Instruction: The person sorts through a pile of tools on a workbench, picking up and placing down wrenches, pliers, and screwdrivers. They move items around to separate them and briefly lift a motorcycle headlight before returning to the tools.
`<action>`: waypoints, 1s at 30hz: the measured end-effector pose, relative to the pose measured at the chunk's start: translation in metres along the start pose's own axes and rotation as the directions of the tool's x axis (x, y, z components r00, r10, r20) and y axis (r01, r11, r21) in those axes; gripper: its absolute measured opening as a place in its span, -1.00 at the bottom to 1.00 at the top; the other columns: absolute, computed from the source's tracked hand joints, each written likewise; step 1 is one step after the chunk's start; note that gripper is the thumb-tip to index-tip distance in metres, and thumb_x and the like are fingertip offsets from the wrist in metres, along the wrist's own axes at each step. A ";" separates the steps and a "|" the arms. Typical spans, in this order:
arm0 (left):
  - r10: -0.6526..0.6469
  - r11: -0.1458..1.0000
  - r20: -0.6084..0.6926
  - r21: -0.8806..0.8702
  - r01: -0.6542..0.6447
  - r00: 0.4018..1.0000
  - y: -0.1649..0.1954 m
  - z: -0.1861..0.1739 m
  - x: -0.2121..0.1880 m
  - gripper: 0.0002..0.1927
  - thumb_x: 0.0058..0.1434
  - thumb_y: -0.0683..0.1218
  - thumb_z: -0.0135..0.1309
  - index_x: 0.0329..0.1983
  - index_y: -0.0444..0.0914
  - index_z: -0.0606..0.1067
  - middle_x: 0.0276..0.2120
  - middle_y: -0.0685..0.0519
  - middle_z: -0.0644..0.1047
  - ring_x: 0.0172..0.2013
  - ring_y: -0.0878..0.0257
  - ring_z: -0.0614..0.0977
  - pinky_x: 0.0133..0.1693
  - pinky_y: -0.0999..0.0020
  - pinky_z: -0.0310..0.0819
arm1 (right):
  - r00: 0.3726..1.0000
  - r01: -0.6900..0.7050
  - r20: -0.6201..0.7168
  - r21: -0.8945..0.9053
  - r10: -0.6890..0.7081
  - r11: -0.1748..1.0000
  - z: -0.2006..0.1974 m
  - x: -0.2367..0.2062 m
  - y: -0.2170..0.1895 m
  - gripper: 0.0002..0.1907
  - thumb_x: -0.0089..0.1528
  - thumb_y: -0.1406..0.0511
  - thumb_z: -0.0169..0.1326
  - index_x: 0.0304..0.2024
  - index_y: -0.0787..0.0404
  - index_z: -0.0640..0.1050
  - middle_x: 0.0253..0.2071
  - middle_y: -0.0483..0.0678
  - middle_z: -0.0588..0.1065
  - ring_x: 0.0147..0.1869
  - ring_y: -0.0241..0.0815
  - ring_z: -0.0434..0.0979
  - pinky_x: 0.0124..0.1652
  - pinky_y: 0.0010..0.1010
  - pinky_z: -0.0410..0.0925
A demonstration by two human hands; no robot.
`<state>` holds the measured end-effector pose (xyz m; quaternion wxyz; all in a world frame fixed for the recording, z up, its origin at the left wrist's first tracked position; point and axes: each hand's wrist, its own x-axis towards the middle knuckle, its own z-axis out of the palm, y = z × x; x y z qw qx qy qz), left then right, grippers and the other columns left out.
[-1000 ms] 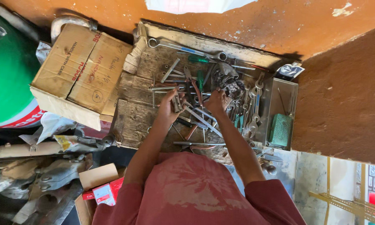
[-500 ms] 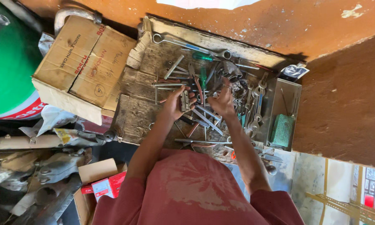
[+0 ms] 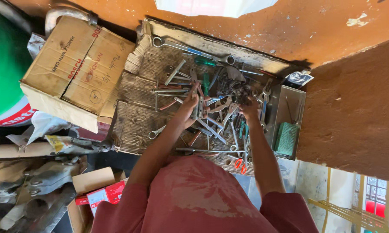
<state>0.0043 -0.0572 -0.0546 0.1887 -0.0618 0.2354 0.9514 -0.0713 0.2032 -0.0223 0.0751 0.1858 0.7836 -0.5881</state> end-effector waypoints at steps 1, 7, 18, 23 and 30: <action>0.027 0.997 0.095 -0.070 -0.020 0.995 -0.002 0.003 0.003 -0.17 0.20 0.23 0.08 0.50 0.19 0.04 0.12 -0.18 0.52 -0.16 0.02 0.68 -0.33 0.07 0.68 | 1.000 -0.014 -0.015 0.003 0.014 1.000 -0.002 0.003 0.000 -0.36 0.06 0.52 0.19 0.19 0.17 0.36 -0.05 0.06 0.56 -0.21 -0.10 0.62 -0.40 -0.30 0.51; 0.101 0.980 0.214 -0.188 -0.061 0.972 -0.018 0.006 0.015 -0.42 0.50 0.11 -0.05 0.54 -0.04 0.21 0.15 -0.20 0.51 -0.09 -0.02 0.65 -0.20 0.08 0.61 | 0.913 -0.070 -0.369 0.283 0.176 0.957 -0.024 -0.030 -0.005 -0.55 0.15 0.57 -0.15 0.06 0.41 0.55 -0.14 0.25 0.60 -0.35 -0.04 0.68 -0.39 -0.34 0.56; 0.059 0.972 0.041 -0.230 -0.048 0.997 -0.049 -0.005 0.028 -0.63 0.49 -0.07 0.02 0.31 -0.21 0.37 -0.03 -0.10 0.59 -0.17 0.13 0.67 -0.23 0.24 0.63 | 0.639 0.735 0.087 -0.364 -0.765 0.572 0.061 -0.151 -0.019 -0.77 0.29 0.42 0.16 0.01 0.27 0.61 0.06 0.14 0.59 0.01 -0.05 0.70 -0.12 -0.38 0.57; 0.047 0.983 -0.031 -0.176 -0.051 0.998 -0.042 -0.015 0.015 -0.66 0.35 -0.17 0.16 0.15 -0.20 0.41 -0.16 -0.05 0.57 -0.27 0.19 0.68 -0.33 0.27 0.64 | 0.718 0.681 0.038 -0.246 -0.695 0.689 0.058 -0.141 0.009 -0.82 0.28 0.48 0.12 -0.09 0.25 0.63 0.03 0.11 0.62 -0.04 -0.04 0.73 -0.11 -0.38 0.59; 0.138 0.965 -0.046 -0.219 -0.145 0.989 -0.024 -0.021 0.003 -0.61 0.28 -0.16 0.24 0.16 -0.18 0.45 -0.18 -0.02 0.56 -0.28 0.14 0.66 -0.35 0.23 0.63 | 0.972 0.134 -0.056 -0.672 -0.230 0.729 0.025 0.009 -0.020 0.23 0.01 0.19 0.44 0.50 0.14 -0.08 0.42 0.49 0.01 0.40 0.45 0.13 0.22 0.07 0.22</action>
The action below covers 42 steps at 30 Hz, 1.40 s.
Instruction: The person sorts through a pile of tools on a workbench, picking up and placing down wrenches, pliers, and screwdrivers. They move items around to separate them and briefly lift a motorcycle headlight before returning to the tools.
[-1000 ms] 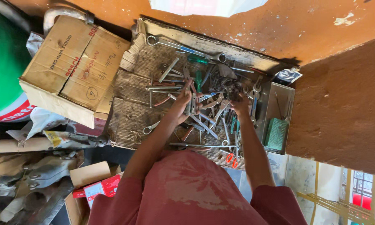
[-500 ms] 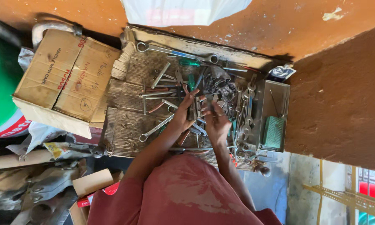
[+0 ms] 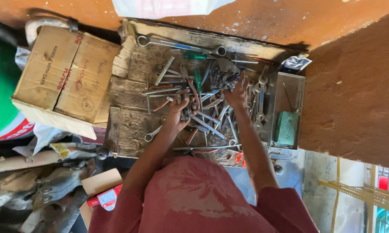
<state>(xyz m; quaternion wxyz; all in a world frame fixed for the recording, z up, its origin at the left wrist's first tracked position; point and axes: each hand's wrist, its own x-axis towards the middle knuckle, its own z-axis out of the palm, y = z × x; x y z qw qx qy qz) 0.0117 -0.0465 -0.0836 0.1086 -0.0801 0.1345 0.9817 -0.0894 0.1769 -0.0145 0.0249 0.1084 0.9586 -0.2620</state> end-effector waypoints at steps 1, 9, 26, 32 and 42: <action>0.017 1.000 -0.027 -0.011 -0.017 0.999 0.004 -0.001 0.000 -0.59 0.27 -0.14 0.25 0.16 -0.17 0.45 -0.19 -0.02 0.56 -0.28 0.13 0.67 -0.34 0.21 0.63 | 0.998 0.068 -0.016 -0.017 -0.068 0.998 0.001 0.012 -0.002 0.23 -0.04 0.19 0.46 0.49 0.18 -0.03 0.42 0.53 0.01 0.39 0.50 0.13 0.21 0.10 0.23; 0.277 0.960 -0.032 0.059 -0.275 0.960 0.046 -0.002 0.001 -0.57 0.26 -0.20 0.28 0.16 -0.19 0.44 -0.14 -0.01 0.54 -0.20 0.09 0.65 -0.28 0.10 0.61 | 0.980 0.199 0.058 -0.353 -0.191 0.914 0.011 0.060 -0.009 -0.29 -0.06 0.25 0.42 0.12 0.22 0.49 0.04 0.24 0.46 0.13 0.32 0.45 0.06 0.02 0.36; 0.225 0.974 0.103 -0.041 -0.222 0.969 0.044 0.043 -0.062 -0.52 0.34 -0.11 0.18 0.30 -0.16 0.38 0.18 -0.13 0.50 0.17 -0.03 0.60 0.10 -0.16 0.61 | 0.956 -0.269 0.292 0.906 -0.023 0.326 -0.015 -0.083 0.038 -0.48 0.17 0.38 0.09 0.20 0.32 0.38 0.14 0.12 0.46 0.14 -0.01 0.54 0.01 -0.21 0.51; 0.072 0.997 0.204 -0.035 -0.066 0.976 0.000 0.073 -0.077 -0.50 0.37 0.09 0.11 0.29 -0.21 0.41 0.13 -0.17 0.54 0.13 -0.02 0.62 0.06 -0.04 0.60 | 0.889 -0.322 0.300 0.947 -0.347 -0.008 0.001 -0.149 0.012 -0.29 0.31 0.06 0.11 0.42 0.20 0.26 0.37 0.06 0.35 0.33 -0.05 0.41 0.18 -0.13 0.36; 0.000 0.912 -0.322 0.388 0.132 0.947 -0.075 0.009 -0.153 -0.43 0.39 0.23 0.12 0.20 -0.29 0.39 -0.11 -0.03 0.54 -0.16 0.11 0.61 -0.15 0.13 0.56 | 0.814 -0.551 0.577 0.804 -0.068 0.223 0.058 -0.258 0.035 -0.40 0.38 -0.02 -0.03 0.35 0.16 0.41 0.08 -0.07 0.50 0.13 -0.14 0.45 -0.03 -0.26 0.38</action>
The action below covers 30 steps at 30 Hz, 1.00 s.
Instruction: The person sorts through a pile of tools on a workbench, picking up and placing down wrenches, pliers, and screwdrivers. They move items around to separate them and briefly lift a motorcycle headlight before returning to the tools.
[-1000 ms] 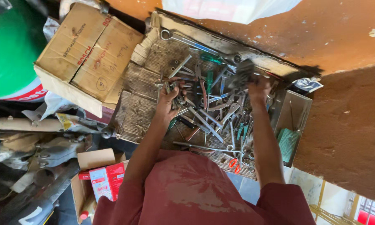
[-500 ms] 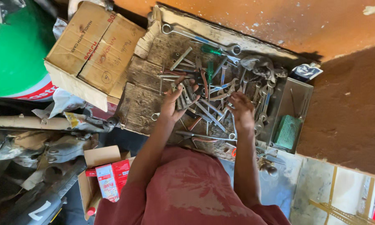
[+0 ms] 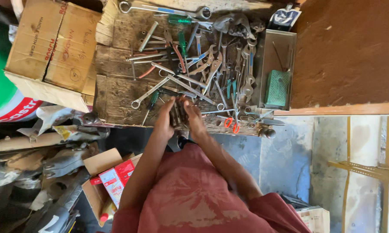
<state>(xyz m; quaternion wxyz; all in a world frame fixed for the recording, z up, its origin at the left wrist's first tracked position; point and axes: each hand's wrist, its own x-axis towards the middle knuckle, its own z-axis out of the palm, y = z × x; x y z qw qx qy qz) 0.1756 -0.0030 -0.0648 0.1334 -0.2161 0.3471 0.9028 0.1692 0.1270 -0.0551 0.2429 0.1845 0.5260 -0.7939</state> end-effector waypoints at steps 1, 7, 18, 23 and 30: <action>0.013 0.997 -0.019 0.082 -0.011 1.000 -0.006 -0.003 -0.002 -0.41 0.39 0.25 0.12 0.19 -0.28 0.38 -0.11 -0.04 0.52 -0.15 0.08 0.59 -0.15 0.10 0.54 | 0.998 -0.057 -0.003 0.039 0.057 0.998 0.000 -0.004 0.011 -0.42 0.38 -0.03 -0.05 0.34 0.12 0.42 0.04 -0.08 0.49 0.10 -0.12 0.43 -0.06 -0.24 0.38; 0.231 0.348 -0.295 0.915 0.204 0.927 -0.074 0.017 -0.031 -0.15 0.31 0.35 -0.16 0.53 -0.19 0.08 0.44 -0.19 0.15 0.41 -0.17 0.12 0.33 -0.17 -0.01 | 0.968 -0.166 0.246 0.506 0.043 0.847 -0.001 -0.045 0.064 -0.45 0.38 -0.08 -0.14 0.29 0.02 0.40 0.17 -0.09 0.51 0.18 -0.06 0.49 0.00 -0.06 0.41; 0.068 0.846 0.061 0.525 -0.090 0.996 -0.125 -0.057 -0.181 0.04 0.23 0.10 0.17 0.55 -0.31 -0.18 0.43 -0.37 0.14 0.42 -0.06 0.22 0.31 0.14 0.20 | 0.976 -0.175 0.215 0.717 0.025 0.675 -0.065 -0.172 0.162 -0.44 0.34 0.14 -0.14 0.40 0.05 0.41 0.24 0.05 0.49 0.25 0.08 0.48 0.10 0.03 0.44; -0.030 0.860 0.041 0.511 0.004 0.999 -0.147 -0.098 -0.214 -0.19 0.31 0.08 0.15 0.49 -0.33 0.11 0.32 -0.22 0.34 0.31 0.10 0.40 0.23 0.20 0.31 | 0.993 -0.117 0.074 0.801 0.097 0.588 -0.111 -0.192 0.196 -0.60 0.30 0.15 -0.06 0.19 -0.01 0.49 0.13 0.08 0.53 0.07 0.18 0.54 -0.20 -0.13 0.47; -0.133 0.839 -0.199 0.500 0.217 0.971 -0.158 -0.183 -0.239 -0.40 0.29 0.11 0.08 0.32 -0.29 0.42 0.10 -0.05 0.61 0.14 0.14 0.61 0.05 0.26 0.45 | 0.983 0.074 -0.167 0.743 0.077 0.665 -0.177 -0.127 0.153 -0.71 0.28 0.21 0.01 0.03 0.04 0.55 -0.07 0.04 0.56 -0.11 0.05 0.54 -0.32 -0.21 0.43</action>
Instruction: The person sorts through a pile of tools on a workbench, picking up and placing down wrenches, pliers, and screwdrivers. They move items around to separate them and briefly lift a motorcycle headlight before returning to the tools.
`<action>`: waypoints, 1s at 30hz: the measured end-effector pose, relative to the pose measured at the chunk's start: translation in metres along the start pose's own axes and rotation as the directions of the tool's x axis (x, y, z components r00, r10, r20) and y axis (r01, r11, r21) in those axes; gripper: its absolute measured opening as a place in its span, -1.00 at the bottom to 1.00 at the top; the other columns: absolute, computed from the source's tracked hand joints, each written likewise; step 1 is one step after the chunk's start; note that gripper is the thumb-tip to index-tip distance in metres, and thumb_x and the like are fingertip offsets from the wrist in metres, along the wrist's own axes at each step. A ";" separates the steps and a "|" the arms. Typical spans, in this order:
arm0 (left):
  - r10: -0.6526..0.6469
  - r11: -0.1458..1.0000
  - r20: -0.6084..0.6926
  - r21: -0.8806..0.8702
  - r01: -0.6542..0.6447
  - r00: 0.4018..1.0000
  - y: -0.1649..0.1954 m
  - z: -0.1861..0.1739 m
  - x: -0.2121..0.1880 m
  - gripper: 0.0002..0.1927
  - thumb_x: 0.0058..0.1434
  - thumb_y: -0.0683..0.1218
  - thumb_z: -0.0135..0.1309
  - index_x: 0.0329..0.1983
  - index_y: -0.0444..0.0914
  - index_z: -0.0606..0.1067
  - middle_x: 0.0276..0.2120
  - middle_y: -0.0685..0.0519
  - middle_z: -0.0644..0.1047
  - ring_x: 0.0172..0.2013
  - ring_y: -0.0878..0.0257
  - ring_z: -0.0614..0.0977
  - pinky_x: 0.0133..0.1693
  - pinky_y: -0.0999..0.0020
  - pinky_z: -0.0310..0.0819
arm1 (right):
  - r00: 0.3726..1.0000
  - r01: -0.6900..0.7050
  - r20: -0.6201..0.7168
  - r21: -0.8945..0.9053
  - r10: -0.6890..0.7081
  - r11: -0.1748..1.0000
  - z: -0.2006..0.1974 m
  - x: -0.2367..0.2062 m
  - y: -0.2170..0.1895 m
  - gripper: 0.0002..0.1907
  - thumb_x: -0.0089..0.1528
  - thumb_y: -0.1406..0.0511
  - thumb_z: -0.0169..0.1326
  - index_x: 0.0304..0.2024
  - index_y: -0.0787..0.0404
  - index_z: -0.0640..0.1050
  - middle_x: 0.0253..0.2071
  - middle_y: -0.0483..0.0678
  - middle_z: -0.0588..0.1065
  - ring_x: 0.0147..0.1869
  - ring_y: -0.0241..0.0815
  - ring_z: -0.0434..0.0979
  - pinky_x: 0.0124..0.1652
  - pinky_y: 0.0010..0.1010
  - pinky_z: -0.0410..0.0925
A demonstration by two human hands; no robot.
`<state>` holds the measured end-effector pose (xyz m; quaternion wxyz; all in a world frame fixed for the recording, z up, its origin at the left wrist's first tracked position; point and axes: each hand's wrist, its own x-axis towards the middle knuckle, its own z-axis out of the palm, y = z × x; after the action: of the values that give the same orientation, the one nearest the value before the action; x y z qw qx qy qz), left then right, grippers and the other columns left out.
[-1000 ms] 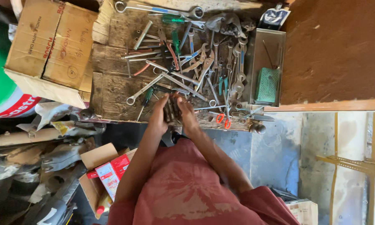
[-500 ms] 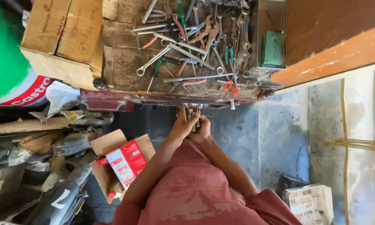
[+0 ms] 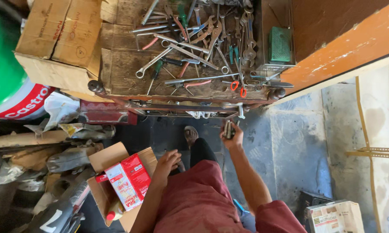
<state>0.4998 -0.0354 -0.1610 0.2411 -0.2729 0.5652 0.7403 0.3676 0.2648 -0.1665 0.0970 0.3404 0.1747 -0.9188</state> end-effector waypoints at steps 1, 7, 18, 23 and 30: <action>-0.031 0.999 -0.034 0.006 0.031 0.999 -0.010 -0.008 0.003 -0.40 0.30 0.12 0.05 0.32 -0.28 0.42 0.10 -0.04 0.62 0.13 0.15 0.61 0.05 0.27 0.44 | 0.998 0.061 0.014 -0.013 -0.061 0.998 0.003 0.016 -0.008 -0.74 0.31 0.22 0.03 0.00 0.18 0.53 -0.15 0.06 0.54 -0.11 0.05 0.56 -0.32 -0.18 0.44; -0.082 0.996 -0.088 -0.030 0.080 0.993 -0.042 -0.010 0.042 -0.36 0.29 0.10 0.07 0.36 -0.31 0.36 0.13 -0.05 0.60 0.11 0.08 0.62 0.05 0.24 0.46 | 0.988 0.136 0.062 0.064 -0.140 0.989 0.010 0.086 -0.041 -0.72 0.31 0.28 -0.02 0.05 0.17 0.54 -0.06 0.02 0.61 0.07 0.03 0.62 -0.08 -0.12 0.49; -0.129 0.980 -0.024 0.147 0.131 0.991 -0.008 0.016 0.076 -0.22 0.25 0.15 0.15 0.43 -0.33 0.26 0.18 -0.05 0.55 0.17 0.15 0.60 0.07 0.28 0.47 | 0.971 0.194 0.119 0.101 -0.206 0.976 0.018 0.108 -0.063 -0.64 0.40 0.19 -0.19 0.00 0.25 0.56 -0.11 0.10 0.55 -0.02 0.13 0.56 0.11 0.22 0.43; -0.042 0.994 0.038 0.100 0.038 0.998 0.010 0.021 0.089 -0.23 0.27 0.14 0.13 0.42 -0.37 0.26 0.18 -0.11 0.57 0.17 0.10 0.59 0.07 0.28 0.46 | 0.965 0.223 0.117 0.114 -0.236 0.968 0.030 0.104 -0.067 -0.65 0.35 0.19 -0.20 -0.10 0.25 0.55 -0.09 0.14 0.55 0.02 0.18 0.52 0.03 0.22 0.41; 0.051 0.990 0.113 0.128 -0.065 0.992 0.068 0.055 0.107 -0.39 0.33 0.10 0.04 0.36 -0.28 0.34 0.16 -0.01 0.57 0.14 0.18 0.61 0.05 0.28 0.45 | 0.926 0.192 -0.327 -0.026 -0.190 0.981 0.047 0.097 -0.084 -0.87 0.26 0.38 -0.10 -0.21 0.29 0.48 -0.28 0.12 0.51 -0.27 0.05 0.50 -0.23 -0.08 0.43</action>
<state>0.3688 0.0063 -0.1739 0.2675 -0.1987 0.6064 0.7219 0.2419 0.3177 -0.1764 -0.0242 0.4702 0.2176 -0.8550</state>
